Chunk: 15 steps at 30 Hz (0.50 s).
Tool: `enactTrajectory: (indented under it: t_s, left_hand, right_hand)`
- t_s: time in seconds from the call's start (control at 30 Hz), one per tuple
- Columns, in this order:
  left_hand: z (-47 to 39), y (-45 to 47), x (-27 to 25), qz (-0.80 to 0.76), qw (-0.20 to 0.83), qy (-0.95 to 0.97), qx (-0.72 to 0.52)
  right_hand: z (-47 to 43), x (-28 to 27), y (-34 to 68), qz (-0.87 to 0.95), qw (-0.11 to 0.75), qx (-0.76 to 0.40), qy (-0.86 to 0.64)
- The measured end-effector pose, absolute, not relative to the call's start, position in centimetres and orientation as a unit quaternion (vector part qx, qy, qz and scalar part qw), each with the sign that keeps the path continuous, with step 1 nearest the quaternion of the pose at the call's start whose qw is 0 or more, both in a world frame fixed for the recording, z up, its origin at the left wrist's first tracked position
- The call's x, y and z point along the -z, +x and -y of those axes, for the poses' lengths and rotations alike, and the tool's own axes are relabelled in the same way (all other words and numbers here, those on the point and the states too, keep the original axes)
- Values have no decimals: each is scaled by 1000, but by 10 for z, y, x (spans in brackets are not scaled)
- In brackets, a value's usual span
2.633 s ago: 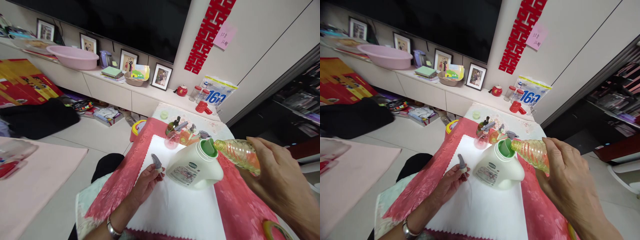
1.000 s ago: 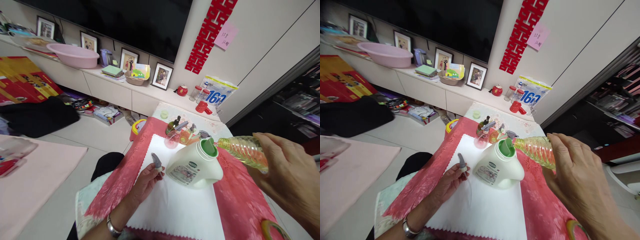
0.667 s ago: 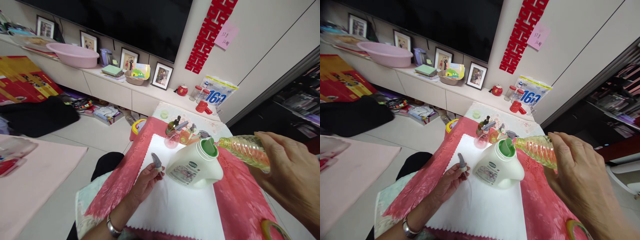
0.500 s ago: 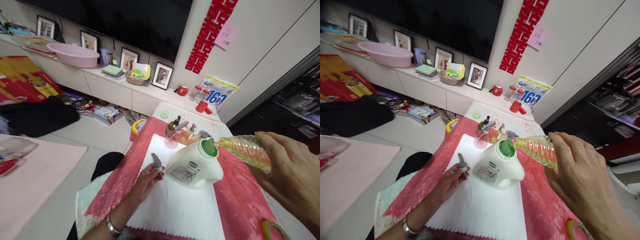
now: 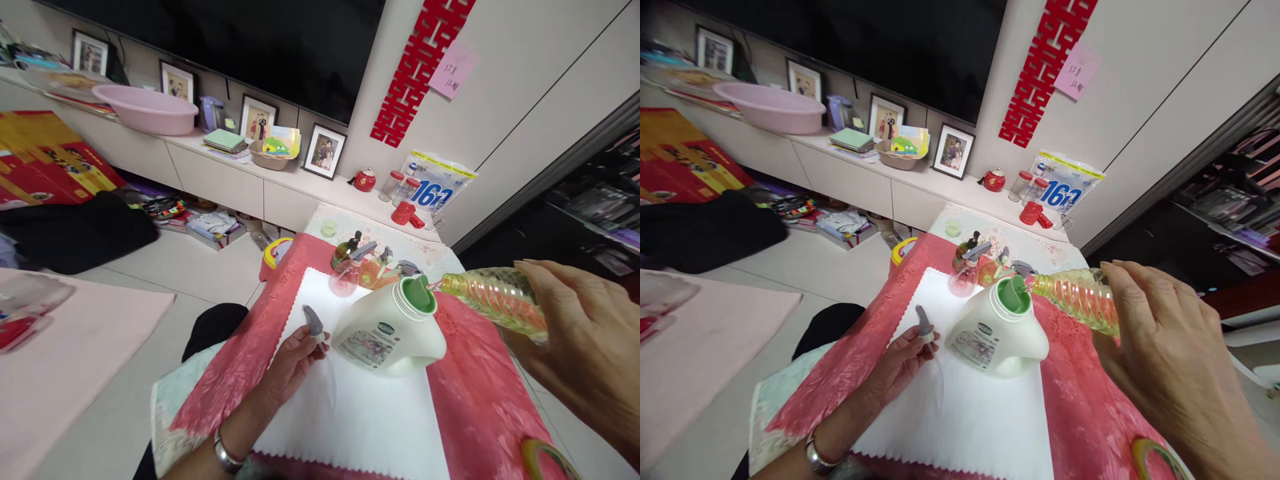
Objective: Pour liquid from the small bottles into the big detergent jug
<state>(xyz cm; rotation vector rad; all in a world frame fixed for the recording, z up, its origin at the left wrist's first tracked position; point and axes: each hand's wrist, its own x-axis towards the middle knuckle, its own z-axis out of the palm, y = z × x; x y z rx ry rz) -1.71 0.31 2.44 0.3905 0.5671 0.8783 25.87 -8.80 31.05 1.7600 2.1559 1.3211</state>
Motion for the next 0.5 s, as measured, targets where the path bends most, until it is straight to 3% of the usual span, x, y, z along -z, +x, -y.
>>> enactTrajectory:
  t_s: [0.5]
  left_hand:
    - [-3, -17, -22, -265, 848, 188, -419]
  right_hand:
    - [88, -314, 263, -685, 31, -438, 582]
